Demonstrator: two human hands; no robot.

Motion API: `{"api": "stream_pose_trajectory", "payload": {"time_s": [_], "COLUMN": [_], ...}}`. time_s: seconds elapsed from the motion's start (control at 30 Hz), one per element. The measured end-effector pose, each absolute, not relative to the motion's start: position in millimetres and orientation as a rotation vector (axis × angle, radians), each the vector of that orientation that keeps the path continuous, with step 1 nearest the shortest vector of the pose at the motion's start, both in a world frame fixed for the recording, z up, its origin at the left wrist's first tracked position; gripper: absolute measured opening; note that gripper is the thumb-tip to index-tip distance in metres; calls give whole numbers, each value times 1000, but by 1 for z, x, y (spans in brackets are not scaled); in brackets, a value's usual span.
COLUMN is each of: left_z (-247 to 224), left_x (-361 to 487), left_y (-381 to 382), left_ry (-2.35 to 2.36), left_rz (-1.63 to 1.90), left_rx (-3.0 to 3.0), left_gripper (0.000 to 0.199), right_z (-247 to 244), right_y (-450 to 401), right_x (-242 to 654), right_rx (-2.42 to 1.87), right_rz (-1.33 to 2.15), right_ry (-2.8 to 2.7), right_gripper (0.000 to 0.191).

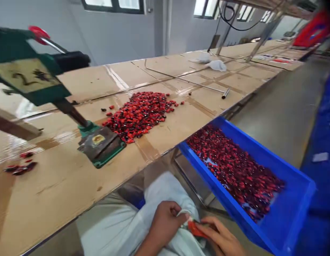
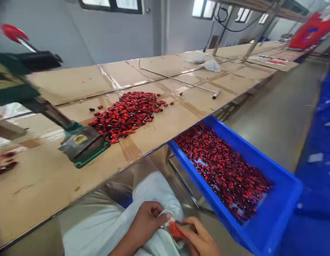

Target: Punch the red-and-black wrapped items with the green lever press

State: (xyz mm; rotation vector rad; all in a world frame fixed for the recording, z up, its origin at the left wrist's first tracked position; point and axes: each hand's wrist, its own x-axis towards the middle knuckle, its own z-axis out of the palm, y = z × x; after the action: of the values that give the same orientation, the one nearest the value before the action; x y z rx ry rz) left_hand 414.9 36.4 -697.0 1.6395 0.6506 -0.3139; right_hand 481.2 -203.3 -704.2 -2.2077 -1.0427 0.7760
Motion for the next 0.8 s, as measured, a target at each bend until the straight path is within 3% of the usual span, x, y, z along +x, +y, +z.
{"api": "stream_pose_trajectory", "payload": {"time_s": [0.1,0.27,0.47,0.6,0.73,0.8], "left_z": [-687,-668,-676,-680,-678,-681], "left_x": [416,415,418,418,410,406], "left_y": [32,26,27,41,56,56], "left_ry": [672,624,576,463,415,433], "left_rz": [-250,-297,-357,-429,-516,-518], "left_rx": [1631,1581,1604,1503,1326,1348], "left_gripper": [24,23,24,26,45,42], "right_z": [-703,-710,-718,-717,-715,-718], "right_y": [-190,-134,-89,-100,-135,-147], "right_x": [469,467,496,501,489,485], "right_rx": [-2182,-2441,-2551,-2443,-2223,-2194], "right_rz": [908,628,448,630,873,918], "right_ry": [-916,-428,-242,-450,-698,-723], "right_gripper": [44,14,27,12,33,40]}}
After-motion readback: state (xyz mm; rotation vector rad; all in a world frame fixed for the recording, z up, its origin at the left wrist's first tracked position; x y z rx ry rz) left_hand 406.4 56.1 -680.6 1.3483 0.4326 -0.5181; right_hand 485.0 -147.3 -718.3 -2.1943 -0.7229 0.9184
